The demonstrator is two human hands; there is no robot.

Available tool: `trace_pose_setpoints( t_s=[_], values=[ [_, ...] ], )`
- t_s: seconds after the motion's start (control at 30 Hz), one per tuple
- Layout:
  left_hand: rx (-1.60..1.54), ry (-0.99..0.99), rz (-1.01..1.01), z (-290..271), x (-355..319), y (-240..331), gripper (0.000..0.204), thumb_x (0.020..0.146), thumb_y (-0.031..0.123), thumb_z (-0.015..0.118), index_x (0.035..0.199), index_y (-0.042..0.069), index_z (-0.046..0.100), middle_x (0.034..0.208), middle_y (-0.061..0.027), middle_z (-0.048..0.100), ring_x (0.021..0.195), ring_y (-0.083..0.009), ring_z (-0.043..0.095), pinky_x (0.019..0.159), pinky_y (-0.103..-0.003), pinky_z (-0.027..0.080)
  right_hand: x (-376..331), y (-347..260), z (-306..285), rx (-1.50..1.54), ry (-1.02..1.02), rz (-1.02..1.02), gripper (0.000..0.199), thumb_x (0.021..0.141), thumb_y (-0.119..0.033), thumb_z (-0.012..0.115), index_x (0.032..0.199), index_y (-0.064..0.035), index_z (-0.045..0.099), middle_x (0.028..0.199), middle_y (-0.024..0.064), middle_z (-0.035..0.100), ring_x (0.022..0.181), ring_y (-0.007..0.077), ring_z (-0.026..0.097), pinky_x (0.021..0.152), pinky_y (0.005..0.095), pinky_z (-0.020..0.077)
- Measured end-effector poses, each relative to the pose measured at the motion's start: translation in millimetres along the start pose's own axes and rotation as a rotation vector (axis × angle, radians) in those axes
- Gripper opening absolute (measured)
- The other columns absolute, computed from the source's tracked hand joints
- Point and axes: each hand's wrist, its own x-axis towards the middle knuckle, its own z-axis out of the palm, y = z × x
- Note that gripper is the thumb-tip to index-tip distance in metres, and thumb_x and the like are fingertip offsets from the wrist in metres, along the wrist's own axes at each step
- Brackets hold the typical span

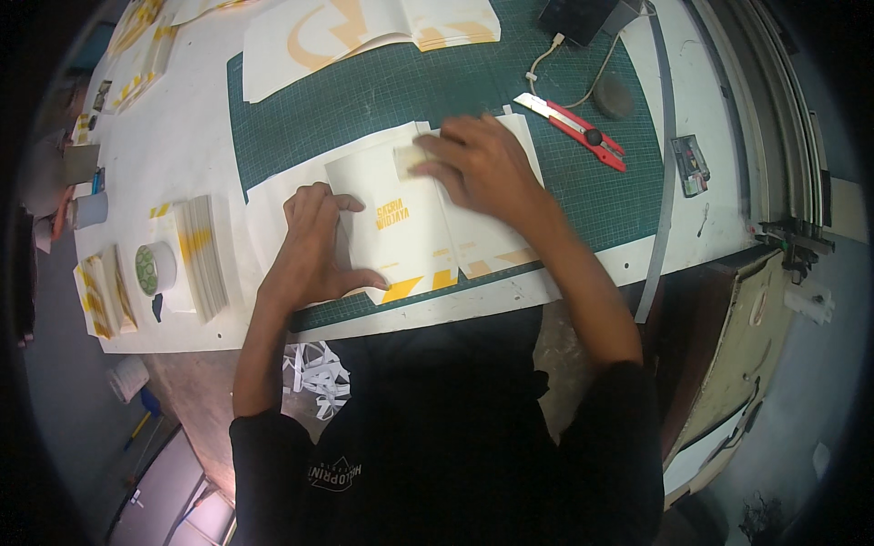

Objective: The person repeatedly folds large white paper sheets with yellow printed text in half and smooths the crease with both hands. They place the folded sheet onto a growing stack of similar folded sheets on the left side of the table. The person continues this repetitive folding and stacking process throughout the clip.

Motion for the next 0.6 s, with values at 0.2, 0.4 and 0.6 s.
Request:
trace_pose_setpoints(
  t_s=[0.2, 0.4, 0.6],
  values=[
    [0.01, -0.012, -0.007, -1, 2, 2, 0.108, 0.047, 0.053, 0.105, 0.13, 0.004, 0.056, 0.121, -0.0169, 0.05, 0.125, -0.0373, 0.046, 0.115, -0.05, 0.031, 50, 40, 22, 0.031, 0.073, -0.008, 0.027, 0.089, -0.021, 0.083, 0.111, -0.0056, 0.08, 0.086, 0.0082, 0.068, 0.073, 0.0222, 0.063, 0.071, 0.0359, 0.0503],
    [0.007, -0.006, -0.03, -4, 0, 5, 0.107, 0.047, 0.052, 0.105, 0.13, 0.004, 0.057, 0.121, -0.017, 0.05, 0.124, -0.0371, 0.046, 0.115, -0.05, 0.032, 41, 20, -18, 0.185, 0.082, 0.109, 0.025, 0.09, -0.017, 0.083, 0.111, -0.0044, 0.079, 0.086, 0.011, 0.07, 0.069, 0.019, 0.063, 0.064, 0.0344, 0.0494],
    [0.019, -0.011, -0.018, -5, 2, 5, 0.107, 0.046, 0.05, 0.105, 0.13, 0.003, 0.057, 0.12, -0.0168, 0.05, 0.123, -0.0367, 0.047, 0.114, -0.049, 0.032, 9, 8, -7, 0.022, -0.026, 0.005, 0.023, 0.089, -0.021, 0.082, 0.107, -0.0065, 0.079, 0.087, 0.0097, 0.072, 0.076, 0.0261, 0.066, 0.073, 0.0382, 0.0497]
  ],
)
